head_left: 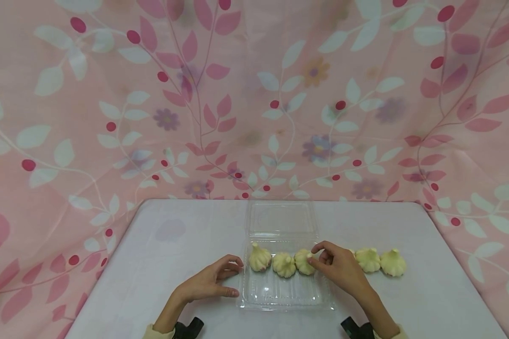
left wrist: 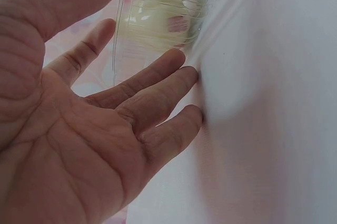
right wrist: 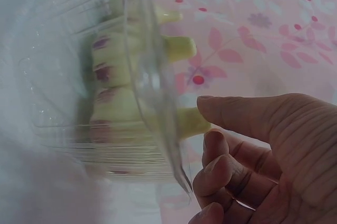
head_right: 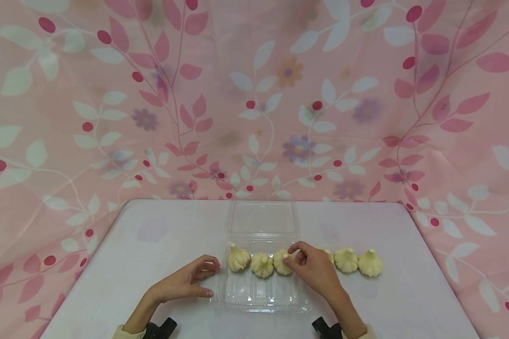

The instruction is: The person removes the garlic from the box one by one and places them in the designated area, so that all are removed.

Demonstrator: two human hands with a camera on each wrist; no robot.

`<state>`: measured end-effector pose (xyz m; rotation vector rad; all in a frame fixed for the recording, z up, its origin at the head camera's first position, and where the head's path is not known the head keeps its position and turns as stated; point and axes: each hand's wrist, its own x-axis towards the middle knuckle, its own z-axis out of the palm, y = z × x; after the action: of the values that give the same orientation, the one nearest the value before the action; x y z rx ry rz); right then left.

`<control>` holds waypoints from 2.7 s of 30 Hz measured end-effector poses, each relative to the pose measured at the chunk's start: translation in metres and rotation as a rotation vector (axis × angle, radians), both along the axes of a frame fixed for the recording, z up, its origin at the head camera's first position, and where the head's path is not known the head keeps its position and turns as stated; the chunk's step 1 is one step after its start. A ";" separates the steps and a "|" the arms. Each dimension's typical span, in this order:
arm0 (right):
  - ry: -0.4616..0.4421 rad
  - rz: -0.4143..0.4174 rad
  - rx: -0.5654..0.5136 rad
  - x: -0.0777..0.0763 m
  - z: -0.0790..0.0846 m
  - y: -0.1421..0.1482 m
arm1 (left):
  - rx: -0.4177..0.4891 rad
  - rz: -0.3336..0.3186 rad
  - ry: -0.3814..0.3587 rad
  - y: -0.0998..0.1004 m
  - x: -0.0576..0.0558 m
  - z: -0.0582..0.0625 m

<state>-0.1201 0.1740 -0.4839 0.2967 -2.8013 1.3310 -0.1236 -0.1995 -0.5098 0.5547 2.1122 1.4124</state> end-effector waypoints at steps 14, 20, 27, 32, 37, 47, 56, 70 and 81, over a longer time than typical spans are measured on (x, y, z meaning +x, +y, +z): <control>0.046 0.042 0.038 -0.002 -0.001 0.000 | -0.005 -0.005 0.010 0.000 -0.001 0.001; 0.029 0.045 0.037 -0.003 0.000 -0.001 | 0.005 -0.013 0.005 -0.001 -0.002 0.000; 0.025 0.044 0.038 -0.004 -0.001 -0.002 | -0.002 -0.013 0.009 -0.001 -0.002 0.000; 0.024 0.039 0.041 -0.003 -0.001 -0.002 | 0.007 -0.014 0.003 -0.001 -0.002 -0.001; 0.034 0.028 0.030 -0.001 0.002 -0.002 | 0.007 -0.011 -0.002 -0.001 -0.001 -0.002; 0.070 0.023 0.009 0.002 0.007 0.000 | 0.003 -0.007 -0.001 -0.002 -0.001 -0.003; 0.107 0.046 -0.053 0.004 0.013 0.005 | 0.001 -0.005 -0.004 -0.001 0.000 0.000; 0.163 0.046 -0.115 0.006 0.026 0.018 | 0.023 -0.016 -0.010 -0.002 -0.002 -0.001; 0.154 0.044 -0.163 0.008 0.033 0.029 | 0.017 -0.012 -0.014 -0.002 -0.002 -0.001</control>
<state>-0.1119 0.2029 -0.4511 0.4371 -2.5578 1.4672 -0.1254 -0.2014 -0.5111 0.5618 2.0845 1.4252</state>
